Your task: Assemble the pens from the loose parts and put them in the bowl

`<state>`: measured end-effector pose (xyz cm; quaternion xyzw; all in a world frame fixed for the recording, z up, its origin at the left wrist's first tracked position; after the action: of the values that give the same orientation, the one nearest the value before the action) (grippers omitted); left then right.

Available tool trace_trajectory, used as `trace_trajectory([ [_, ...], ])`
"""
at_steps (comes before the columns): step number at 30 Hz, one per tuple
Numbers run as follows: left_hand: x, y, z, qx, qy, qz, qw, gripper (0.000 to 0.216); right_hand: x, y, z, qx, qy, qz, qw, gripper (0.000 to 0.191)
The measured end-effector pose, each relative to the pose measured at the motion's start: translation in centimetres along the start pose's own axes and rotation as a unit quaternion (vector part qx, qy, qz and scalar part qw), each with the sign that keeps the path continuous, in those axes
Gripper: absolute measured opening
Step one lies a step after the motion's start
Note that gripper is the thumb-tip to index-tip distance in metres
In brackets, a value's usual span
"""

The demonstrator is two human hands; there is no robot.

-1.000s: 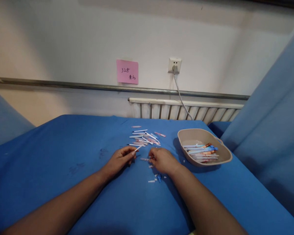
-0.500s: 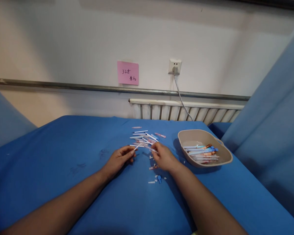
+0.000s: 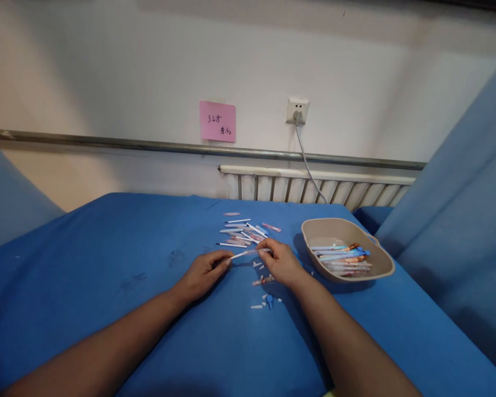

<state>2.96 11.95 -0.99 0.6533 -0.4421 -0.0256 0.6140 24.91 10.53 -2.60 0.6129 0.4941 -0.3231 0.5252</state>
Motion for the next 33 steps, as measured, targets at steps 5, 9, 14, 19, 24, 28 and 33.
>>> trace_trajectory([
  [5,0.7,-0.6,0.3,-0.018,-0.029,-0.036,0.999,0.022,-1.6,-1.1,0.7,-0.047,0.042,0.046,0.997,0.014],
  [9,0.6,-1.1,0.7,-0.011,-0.015,0.000,1.000,0.030,-2.2,-1.8,1.0,-0.066,0.068,0.078,0.992,0.012],
  [14,0.5,-1.0,0.8,-0.007,-0.012,0.018,1.000,0.028,-2.0,-2.0,1.0,-0.069,0.059,0.093,0.992,0.012],
  [19,0.7,-0.8,0.8,-0.011,0.003,-0.020,1.000,0.026,-2.0,-2.1,1.1,-0.072,0.083,0.108,0.988,0.012],
  [24,0.8,-0.7,1.0,-0.024,-0.005,-0.055,0.998,0.024,-2.2,-1.9,1.2,-0.087,0.107,0.163,0.977,0.014],
  [28,0.8,-0.7,1.0,-0.026,-0.001,-0.073,0.997,0.024,-2.9,-1.6,1.2,-0.113,0.135,0.267,0.948,0.019],
  [33,0.9,-0.5,1.0,-0.013,-0.013,-0.074,0.997,0.023,-3.6,-1.8,1.3,-0.131,0.129,0.303,0.935,0.025],
])
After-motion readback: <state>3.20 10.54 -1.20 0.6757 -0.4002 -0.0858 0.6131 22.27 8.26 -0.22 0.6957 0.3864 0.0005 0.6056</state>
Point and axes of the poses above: each hand's wrist, its own z-axis away from the middle knuckle, its own y-axis out of the back of the hand, x = y × z, the point moved 2 cm from there along -z, towards the middle knuckle, and after that the axes turned 12 degrees about -z, right-handed, at the moved point
